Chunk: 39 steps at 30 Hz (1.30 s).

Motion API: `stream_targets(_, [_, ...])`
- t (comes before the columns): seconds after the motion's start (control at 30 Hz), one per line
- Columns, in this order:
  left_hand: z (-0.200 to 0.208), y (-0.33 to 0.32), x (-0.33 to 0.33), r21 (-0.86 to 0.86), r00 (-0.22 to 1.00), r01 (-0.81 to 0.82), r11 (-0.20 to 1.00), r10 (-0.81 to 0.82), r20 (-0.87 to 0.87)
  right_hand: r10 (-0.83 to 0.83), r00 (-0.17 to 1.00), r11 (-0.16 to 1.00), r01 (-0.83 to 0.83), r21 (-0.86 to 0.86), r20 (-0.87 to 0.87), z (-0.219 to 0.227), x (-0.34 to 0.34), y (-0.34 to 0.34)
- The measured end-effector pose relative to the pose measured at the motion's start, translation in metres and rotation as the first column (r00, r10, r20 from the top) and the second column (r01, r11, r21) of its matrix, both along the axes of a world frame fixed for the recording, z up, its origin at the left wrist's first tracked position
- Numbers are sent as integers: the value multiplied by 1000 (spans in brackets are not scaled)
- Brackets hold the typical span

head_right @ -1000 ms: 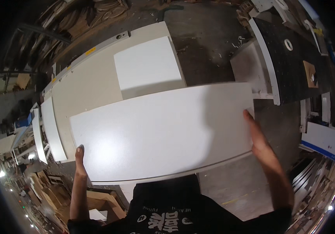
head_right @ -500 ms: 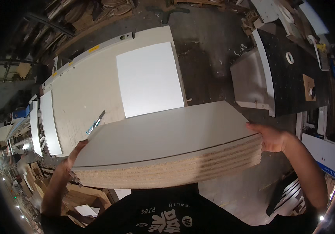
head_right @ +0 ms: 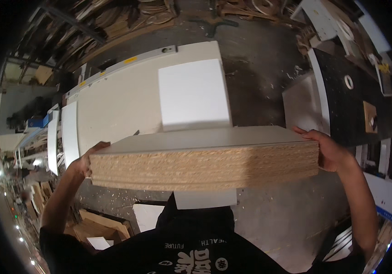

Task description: Trim and clean the edges of laminated wood panels using a utility knife and stack them on a workbench.

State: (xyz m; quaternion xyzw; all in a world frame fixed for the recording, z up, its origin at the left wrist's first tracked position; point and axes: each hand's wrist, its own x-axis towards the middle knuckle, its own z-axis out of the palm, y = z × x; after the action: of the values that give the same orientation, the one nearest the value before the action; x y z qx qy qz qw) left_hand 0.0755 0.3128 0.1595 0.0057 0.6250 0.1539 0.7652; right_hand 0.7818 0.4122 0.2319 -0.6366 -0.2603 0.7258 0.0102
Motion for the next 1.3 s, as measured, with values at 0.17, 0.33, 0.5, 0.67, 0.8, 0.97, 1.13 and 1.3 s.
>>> stream_targets(0.17, [-9,2,-21,298,976,183,937,-209,60,-35,995,994,44,102,-92,-7,-6,12])
stream_targets(0.33, [1,9,-18,248,945,271,930,-306,112,-129,991,990,131,48,-45,-27,10,28])
stream_targets(0.5, [1,-7,-2,472,775,558,682,-225,-591,-254,967,967,254,20,32,-20,0,24])
stream_targets(0.67, [6,-49,79,914,947,-149,377,322,22,-289,957,954,287,91,2,-9,-17,14])
stream_targets(0.8, [-20,-53,83,972,926,-73,225,377,-18,-134,991,942,122,313,17,-2,-2,4])
stream_targets(0.97, [-21,-53,95,989,901,-16,145,430,-49,-530,744,348,627,696,-405,-90,4,-43])
stream_targets(1.13, [-36,-58,97,996,885,71,46,457,-84,-377,784,134,573,809,-493,-134,1,-59])
stream_targets(1.3, [-19,-64,96,988,890,156,-12,436,-135,-199,900,66,408,911,-388,-119,-24,-66])
